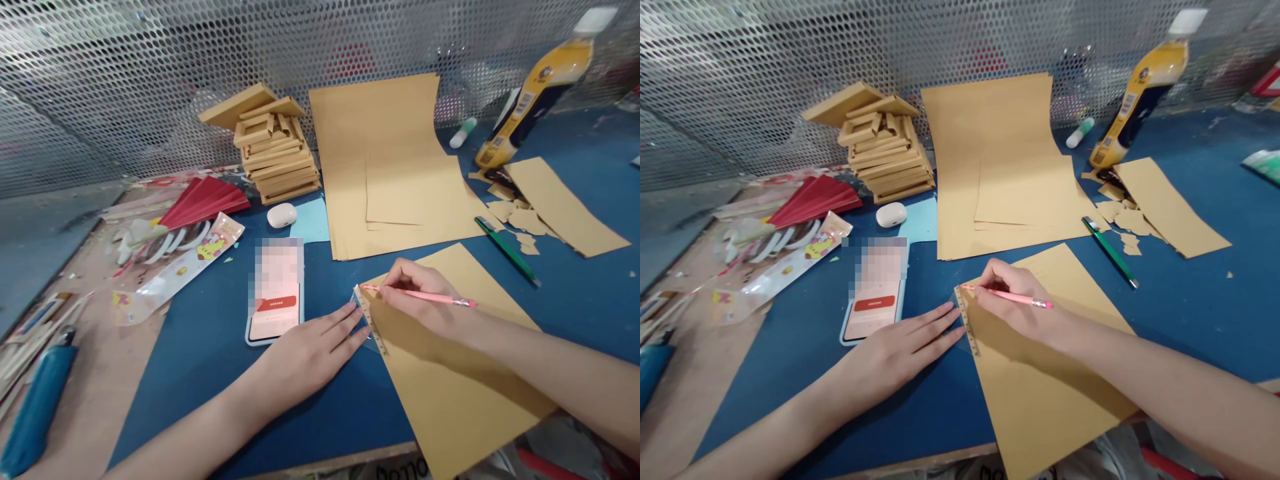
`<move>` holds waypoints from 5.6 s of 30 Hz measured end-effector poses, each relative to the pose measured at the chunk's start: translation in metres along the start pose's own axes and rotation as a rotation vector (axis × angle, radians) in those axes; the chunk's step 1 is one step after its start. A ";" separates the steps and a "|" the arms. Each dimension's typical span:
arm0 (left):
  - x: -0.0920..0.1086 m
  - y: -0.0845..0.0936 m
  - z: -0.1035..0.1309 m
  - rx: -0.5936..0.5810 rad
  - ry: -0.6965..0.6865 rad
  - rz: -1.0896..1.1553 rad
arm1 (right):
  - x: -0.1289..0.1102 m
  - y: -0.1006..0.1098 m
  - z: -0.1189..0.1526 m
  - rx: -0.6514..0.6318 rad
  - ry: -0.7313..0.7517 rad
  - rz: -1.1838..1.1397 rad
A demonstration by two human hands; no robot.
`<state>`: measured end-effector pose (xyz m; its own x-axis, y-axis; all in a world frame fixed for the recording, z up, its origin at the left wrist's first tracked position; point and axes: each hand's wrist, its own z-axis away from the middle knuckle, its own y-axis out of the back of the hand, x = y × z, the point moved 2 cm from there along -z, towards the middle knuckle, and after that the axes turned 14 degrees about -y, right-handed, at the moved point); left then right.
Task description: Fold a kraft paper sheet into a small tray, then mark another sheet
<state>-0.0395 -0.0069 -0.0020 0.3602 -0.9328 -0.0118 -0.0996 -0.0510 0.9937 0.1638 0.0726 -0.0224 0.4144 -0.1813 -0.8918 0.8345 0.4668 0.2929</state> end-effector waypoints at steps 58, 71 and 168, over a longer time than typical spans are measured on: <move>0.004 -0.007 0.004 0.036 0.007 -0.026 | -0.032 0.028 0.020 -0.486 0.013 -0.048; 0.030 0.021 -0.001 0.047 -0.245 -0.088 | -0.021 0.035 0.006 0.077 0.287 0.369; 0.015 -0.008 -0.013 -0.027 -0.054 -0.145 | -0.009 0.010 -0.010 0.084 0.067 0.014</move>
<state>-0.0209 -0.0157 -0.0086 0.3186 -0.9341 -0.1610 -0.0246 -0.1779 0.9837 0.1653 0.0876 -0.0146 0.4035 -0.1161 -0.9076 0.8574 0.3944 0.3308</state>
